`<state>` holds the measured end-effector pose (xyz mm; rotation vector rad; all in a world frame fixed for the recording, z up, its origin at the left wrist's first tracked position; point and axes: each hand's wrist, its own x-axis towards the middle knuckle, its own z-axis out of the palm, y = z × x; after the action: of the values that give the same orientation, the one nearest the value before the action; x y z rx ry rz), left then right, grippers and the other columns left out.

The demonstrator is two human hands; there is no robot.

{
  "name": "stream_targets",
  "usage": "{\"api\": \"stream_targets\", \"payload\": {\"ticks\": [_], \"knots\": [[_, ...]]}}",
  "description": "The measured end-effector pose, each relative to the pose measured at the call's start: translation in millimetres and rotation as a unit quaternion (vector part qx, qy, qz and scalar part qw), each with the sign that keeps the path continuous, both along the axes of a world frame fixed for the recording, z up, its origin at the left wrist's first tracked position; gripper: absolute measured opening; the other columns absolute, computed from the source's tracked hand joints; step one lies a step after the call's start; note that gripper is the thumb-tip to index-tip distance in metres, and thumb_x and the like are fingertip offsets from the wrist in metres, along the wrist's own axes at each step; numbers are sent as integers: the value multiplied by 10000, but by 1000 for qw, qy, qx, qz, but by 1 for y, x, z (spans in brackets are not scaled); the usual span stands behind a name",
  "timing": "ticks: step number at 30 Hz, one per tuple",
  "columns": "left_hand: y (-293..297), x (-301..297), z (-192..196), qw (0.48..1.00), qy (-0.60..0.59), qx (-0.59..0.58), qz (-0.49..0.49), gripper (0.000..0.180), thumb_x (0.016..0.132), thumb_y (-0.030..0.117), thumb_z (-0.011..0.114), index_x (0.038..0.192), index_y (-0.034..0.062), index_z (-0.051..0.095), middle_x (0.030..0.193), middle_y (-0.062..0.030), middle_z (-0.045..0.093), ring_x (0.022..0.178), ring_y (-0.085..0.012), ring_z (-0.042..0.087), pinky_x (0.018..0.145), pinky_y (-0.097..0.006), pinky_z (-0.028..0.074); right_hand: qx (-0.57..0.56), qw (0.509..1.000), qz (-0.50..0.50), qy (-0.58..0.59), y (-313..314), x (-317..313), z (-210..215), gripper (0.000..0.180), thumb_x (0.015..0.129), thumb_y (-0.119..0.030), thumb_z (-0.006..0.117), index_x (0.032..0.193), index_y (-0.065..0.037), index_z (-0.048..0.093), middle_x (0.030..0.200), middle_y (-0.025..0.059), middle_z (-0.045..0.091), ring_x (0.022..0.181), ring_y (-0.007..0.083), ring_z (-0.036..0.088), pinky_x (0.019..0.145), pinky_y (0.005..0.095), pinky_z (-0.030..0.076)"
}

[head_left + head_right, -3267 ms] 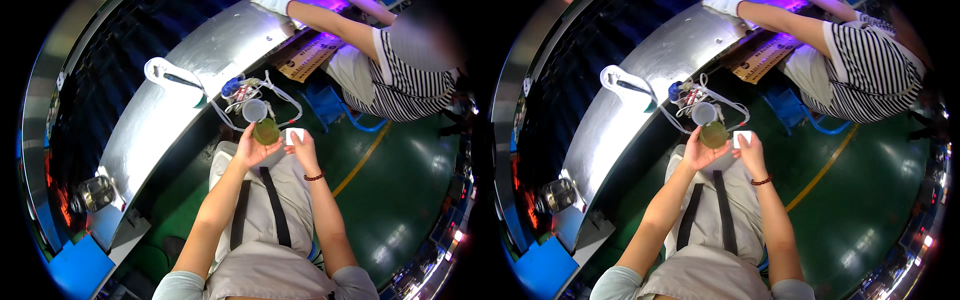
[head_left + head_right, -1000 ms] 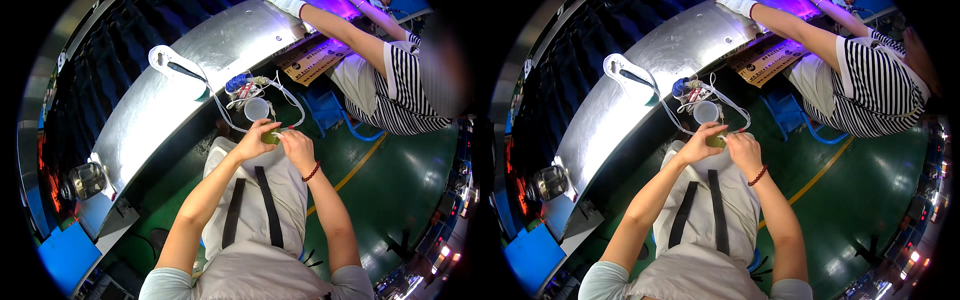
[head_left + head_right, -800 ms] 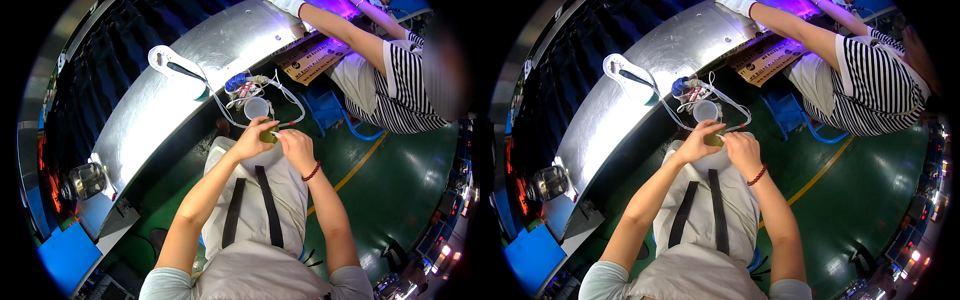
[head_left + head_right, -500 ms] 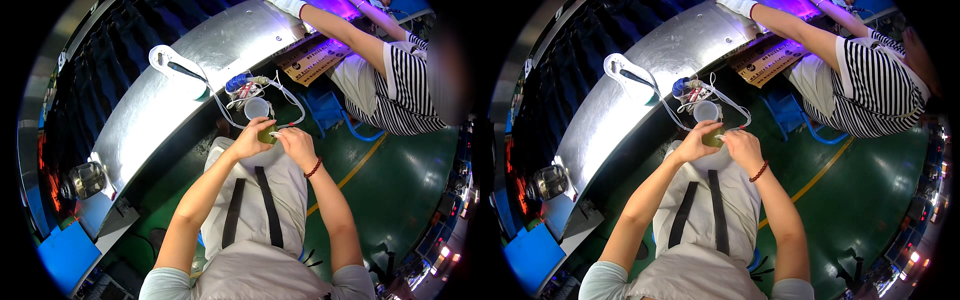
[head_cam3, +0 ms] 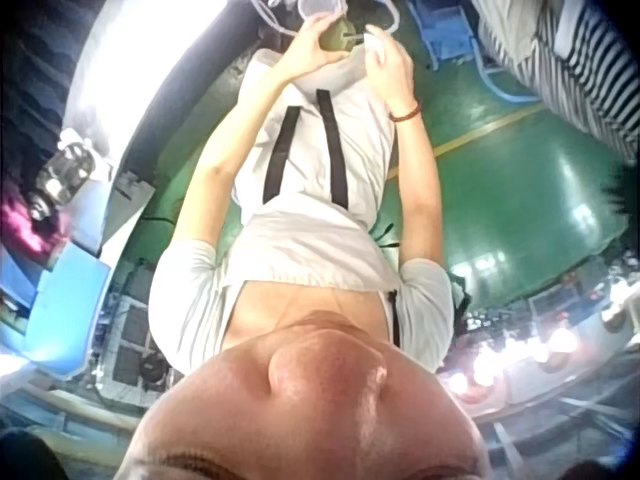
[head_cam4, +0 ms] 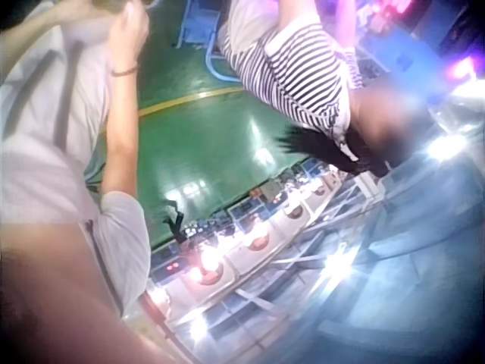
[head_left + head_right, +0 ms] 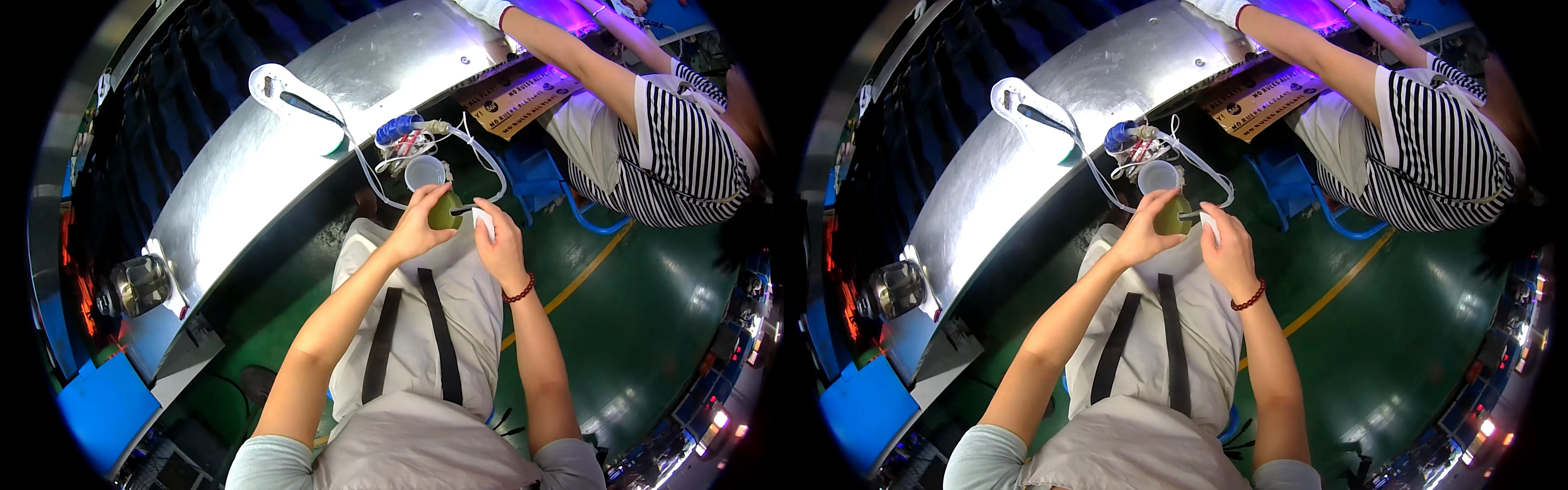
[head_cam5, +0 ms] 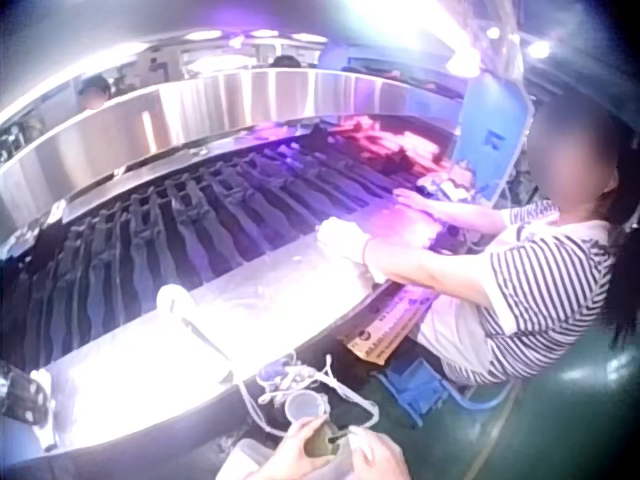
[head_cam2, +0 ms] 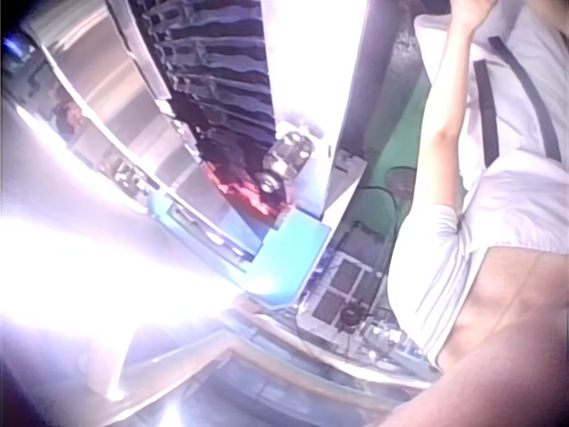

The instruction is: The person sits at a factory workstation and applies a substance from a small container onto the sole of a shoe using a brush. They handle several shoes one by one, taking them from a conveyor belt, applying the substance, and placing them back on the belt.

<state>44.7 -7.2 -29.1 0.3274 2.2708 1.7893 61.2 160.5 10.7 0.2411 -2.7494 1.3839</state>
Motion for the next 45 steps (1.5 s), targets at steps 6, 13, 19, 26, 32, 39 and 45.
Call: {"api": "stream_targets", "payload": {"ticks": [6,13,19,26,32,39,45], "knots": [[2,10,-9,998,-36,41,10,704,579,59,702,1214,77,400,1155,-140,354,1086,-279,384,914,-310,346,-21,998,48,-31,1,4,-10,183,759,1,494,938,-13,528,933,147,543,840,297,527,712,346,431],[8,16,-21,997,-24,57,41,640,590,69,709,1164,90,427,1166,-142,337,1095,-290,374,905,-331,353,-3,997,44,-65,-15,9,-12,187,750,1,520,925,-10,585,872,124,522,815,274,518,724,321,423],[10,18,-22,997,-24,57,48,626,588,73,716,1144,90,429,1171,-144,337,1108,-296,363,906,-339,352,-33,996,33,-77,-14,7,-17,176,742,-9,549,904,-28,614,867,116,522,816,247,523,698,307,432],[13,18,-21,998,-17,52,43,620,593,66,722,1137,96,427,1176,-130,326,1112,-273,363,895,-338,365,-50,994,41,-89,-8,0,-21,117,751,-37,554,846,-21,620,856,110,528,787,237,534,668,294,435],[13,20,-25,999,8,25,41,617,608,56,728,1140,102,419,1187,-99,309,1101,-224,387,847,-334,429,-66,987,31,-145,-10,-2,-18,103,756,-46,543,822,-6,611,838,114,534,757,243,537,655,304,431],[16,25,-29,995,-23,73,65,630,566,74,738,1121,94,439,1153,-126,355,1087,-269,376,892,-328,360,-71,987,30,-143,-10,0,-24,85,755,-42,538,802,0,595,813,105,541,747,240,536,647,301,427],[14,25,-28,994,-34,91,60,633,582,76,731,1137,103,430,1155,-103,355,1063,-237,393,830,-300,388,-115,981,24,-154,-12,1,-23,94,769,-43,530,834,6,576,830,101,559,781,216,545,688,287,432]]}}
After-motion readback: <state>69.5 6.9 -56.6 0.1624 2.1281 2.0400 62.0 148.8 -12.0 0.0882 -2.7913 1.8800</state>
